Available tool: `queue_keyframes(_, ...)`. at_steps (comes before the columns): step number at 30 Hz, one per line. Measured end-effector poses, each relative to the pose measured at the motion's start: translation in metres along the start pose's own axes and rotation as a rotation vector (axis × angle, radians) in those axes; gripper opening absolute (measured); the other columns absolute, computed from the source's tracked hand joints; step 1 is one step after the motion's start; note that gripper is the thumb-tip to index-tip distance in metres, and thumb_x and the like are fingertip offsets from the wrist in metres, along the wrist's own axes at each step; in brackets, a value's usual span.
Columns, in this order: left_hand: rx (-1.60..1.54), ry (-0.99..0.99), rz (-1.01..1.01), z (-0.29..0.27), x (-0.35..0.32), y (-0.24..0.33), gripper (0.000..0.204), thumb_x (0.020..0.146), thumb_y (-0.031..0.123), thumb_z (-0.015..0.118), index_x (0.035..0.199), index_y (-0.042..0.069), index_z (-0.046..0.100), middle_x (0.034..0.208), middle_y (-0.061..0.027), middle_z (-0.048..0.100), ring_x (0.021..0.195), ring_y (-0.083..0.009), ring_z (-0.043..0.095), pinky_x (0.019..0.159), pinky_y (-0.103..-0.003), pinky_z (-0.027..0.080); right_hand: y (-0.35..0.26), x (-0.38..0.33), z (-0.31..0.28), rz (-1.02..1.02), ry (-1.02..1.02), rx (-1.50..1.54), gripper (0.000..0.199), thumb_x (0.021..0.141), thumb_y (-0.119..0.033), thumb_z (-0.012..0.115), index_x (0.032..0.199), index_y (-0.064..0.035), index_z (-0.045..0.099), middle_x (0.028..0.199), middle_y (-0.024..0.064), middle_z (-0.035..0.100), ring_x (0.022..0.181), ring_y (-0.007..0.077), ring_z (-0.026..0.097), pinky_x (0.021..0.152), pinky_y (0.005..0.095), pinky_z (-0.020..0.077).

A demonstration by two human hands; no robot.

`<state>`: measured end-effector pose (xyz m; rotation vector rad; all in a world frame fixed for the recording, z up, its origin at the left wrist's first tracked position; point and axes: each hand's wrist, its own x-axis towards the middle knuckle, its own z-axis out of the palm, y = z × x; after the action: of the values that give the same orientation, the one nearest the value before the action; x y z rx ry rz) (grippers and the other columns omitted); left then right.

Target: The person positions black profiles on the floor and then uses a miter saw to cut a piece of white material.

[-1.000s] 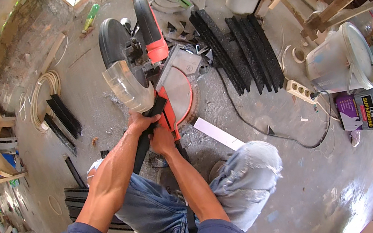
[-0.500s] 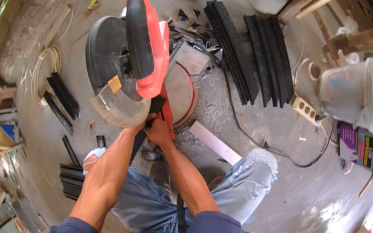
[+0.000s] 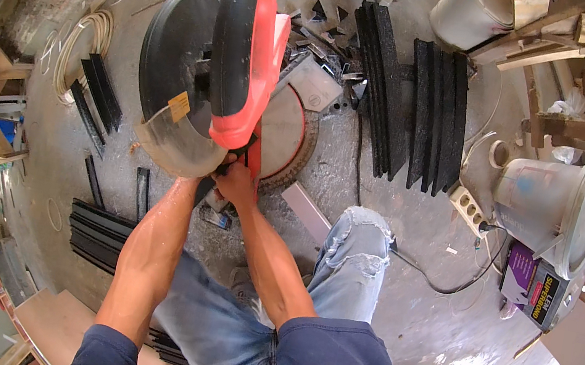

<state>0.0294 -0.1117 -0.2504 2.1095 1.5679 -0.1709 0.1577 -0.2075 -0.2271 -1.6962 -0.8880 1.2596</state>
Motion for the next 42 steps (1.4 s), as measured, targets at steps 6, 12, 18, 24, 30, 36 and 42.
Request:
queue_keyframes(6,-0.054,0.013,0.137,-0.019,0.004,0.015,0.069,0.080,0.052,0.078,0.133,0.013,0.060,0.132,-0.0076,0.062,0.125,-0.0301,0.055,0.108,-0.043,0.042,-0.010,0.007,-0.005,0.406,-0.176,0.235,0.027,0.074,-0.019,0.080,0.073,0.0064,0.070,0.064,0.0177,0.070,0.065,0.0286,0.074,0.065,0.0402,0.0579)
queue_keyframes(12,-0.127,0.015,0.295,-0.021,0.001,0.026,0.066,0.081,0.053,0.077,0.132,0.014,0.061,0.130,-0.0060,0.063,0.123,-0.0290,0.055,0.107,-0.043,0.042,0.009,0.012,-0.006,0.246,-0.159,0.102,0.026,0.084,-0.012,0.073,0.064,0.0040,0.071,0.061,0.0118,0.070,0.051,0.0203,0.069,0.052,0.0331,0.0565)
queue_keyframes(18,-0.135,0.070,0.350,-0.009,0.007,0.022,0.063,0.082,0.053,0.076,0.130,0.015,0.062,0.127,-0.0044,0.064,0.121,-0.0279,0.056,0.106,-0.043,0.043,0.010,0.012,-0.009,0.229,-0.163,0.010,0.023,0.085,-0.015,0.072,0.072,0.0039,0.073,0.062,0.0124,0.069,0.052,0.0216,0.069,0.053,0.0347,0.0558)
queue_keyframes(24,-0.087,0.071,0.347,0.005,0.016,0.005,0.062,0.084,0.052,0.074,0.132,0.014,0.062,0.130,-0.0051,0.063,0.120,-0.0286,0.058,0.104,-0.042,0.045,-0.007,0.013,-0.015,0.332,-0.276,0.032,0.031,0.076,-0.022,0.075,0.089,0.0057,0.071,0.088,0.0244,0.073,0.091,0.0384,0.071,0.082,0.0466,0.0556)
queue_keyframes(30,-0.003,-0.019,0.133,0.028,0.039,-0.003,0.060,0.085,0.048,0.072,0.134,0.015,0.061,0.136,-0.0084,0.061,0.122,-0.0305,0.059,0.104,-0.043,0.047,0.013,0.015,-0.011,0.224,-0.125,-0.043,0.032,0.078,-0.027,0.075,0.086,0.0039,0.071,0.084,0.0225,0.072,0.085,0.0394,0.071,0.078,0.0474,0.0550)
queue_keyframes(36,0.008,-0.099,-0.072,0.033,0.041,0.004,0.060,0.081,0.047,0.075,0.132,0.017,0.063,0.133,-0.0126,0.063,0.122,-0.0330,0.061,0.100,-0.045,0.051,0.003,-0.002,-0.016,0.095,-0.027,-0.194,0.028,0.086,-0.025,0.070,0.096,0.0009,0.073,0.082,0.0229,0.072,0.078,0.0338,0.073,0.074,0.0445,0.0533)
queue_keyframes(42,0.221,0.051,0.029,0.037,0.042,-0.036,0.060,0.077,0.045,0.078,0.129,0.019,0.065,0.127,-0.0169,0.066,0.118,-0.0364,0.064,0.094,-0.047,0.056,-0.044,-0.032,-0.041,0.116,0.004,-0.241,0.026,0.088,-0.022,0.068,0.094,0.0026,0.070,0.081,0.0237,0.071,0.079,0.0373,0.071,0.073,0.0463,0.0521)
